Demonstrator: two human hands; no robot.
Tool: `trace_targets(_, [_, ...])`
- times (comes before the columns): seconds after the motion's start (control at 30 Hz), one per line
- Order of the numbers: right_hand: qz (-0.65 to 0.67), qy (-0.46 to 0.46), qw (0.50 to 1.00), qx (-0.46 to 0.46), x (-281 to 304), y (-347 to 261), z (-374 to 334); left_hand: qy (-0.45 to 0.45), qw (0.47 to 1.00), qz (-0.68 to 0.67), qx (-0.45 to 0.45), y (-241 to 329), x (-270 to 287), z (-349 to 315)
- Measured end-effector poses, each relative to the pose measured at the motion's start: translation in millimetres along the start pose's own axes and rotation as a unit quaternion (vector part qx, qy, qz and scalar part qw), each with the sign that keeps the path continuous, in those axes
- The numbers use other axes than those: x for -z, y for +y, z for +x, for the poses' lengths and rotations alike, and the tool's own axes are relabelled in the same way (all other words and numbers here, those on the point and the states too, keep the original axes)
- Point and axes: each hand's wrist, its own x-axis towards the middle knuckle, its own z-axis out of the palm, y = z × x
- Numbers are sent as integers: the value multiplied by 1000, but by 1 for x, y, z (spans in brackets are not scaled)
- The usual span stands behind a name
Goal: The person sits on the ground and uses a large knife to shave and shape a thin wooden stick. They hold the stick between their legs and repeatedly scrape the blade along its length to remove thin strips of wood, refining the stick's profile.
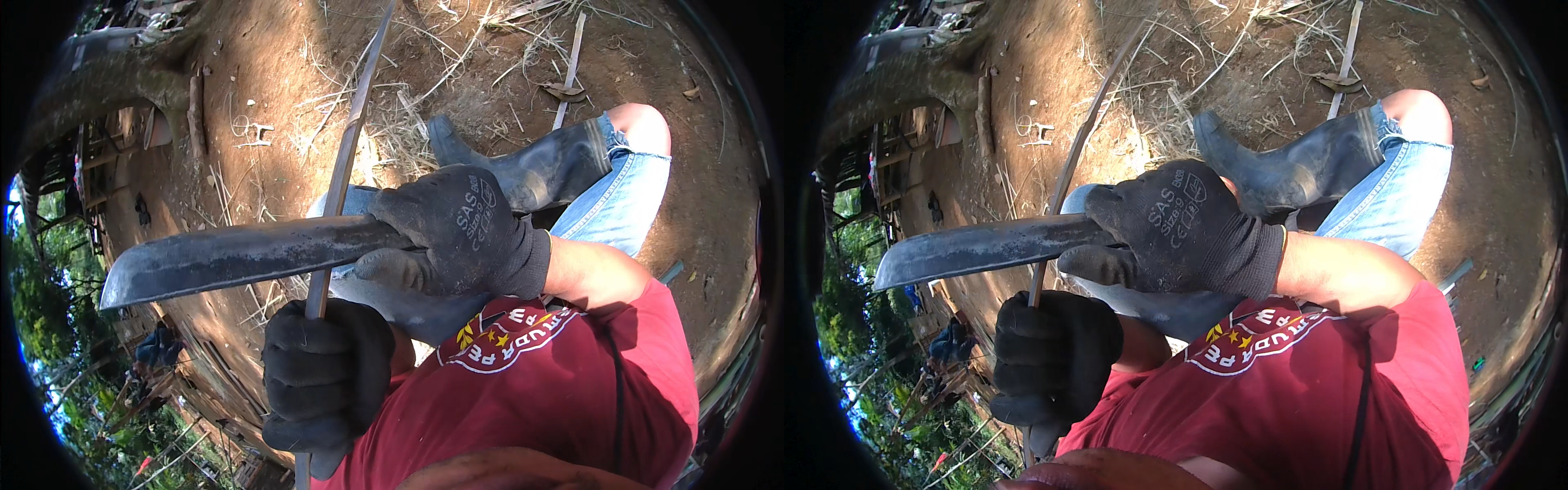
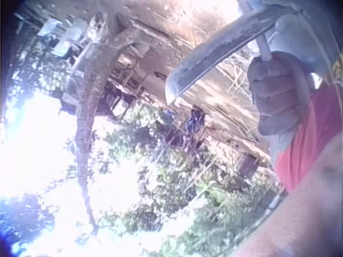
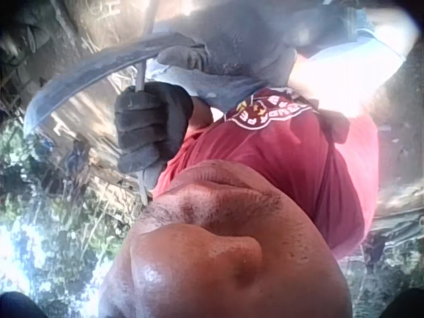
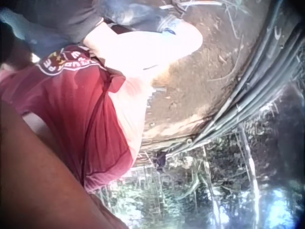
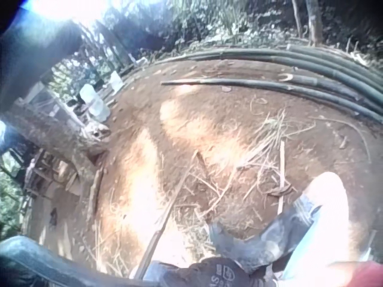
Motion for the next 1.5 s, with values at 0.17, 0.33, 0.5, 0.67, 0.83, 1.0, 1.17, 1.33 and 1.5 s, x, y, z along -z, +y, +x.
trace_targets(0.17, [-86,10,994,-74,-5,37,8,11,1000,-8,-2,-6,3,-5])
trace_targets(0.33, [-123,-5,988,-94,-1,37,10,10,1000,2,-1,-3,5,-4])
trace_targets(0.5, [-165,-67,931,-319,12,106,29,12,1000,16,-8,3,2,1])
trace_targets(0.67, [-166,-33,935,-312,17,145,16,27,1000,-1,-8,-6,0,0])
trace_targets(0.83, [-73,-53,981,-172,5,94,16,41,999,1,-6,-10,4,-2])
trace_targets(1.0, [-149,-63,959,-234,4,128,43,50,999,12,-14,-3,6,2])
trace_targets(1.17, [-258,-36,944,-201,1,220,43,58,998,6,-6,-11,11,-5])
trace_targets(1.33, [-296,-13,935,-193,-4,272,70,69,997,16,-8,-12,14,-3])
trace_targets(1.5, [-268,-71,894,-351,6,303,119,89,996,25,-12,-8,11,3])
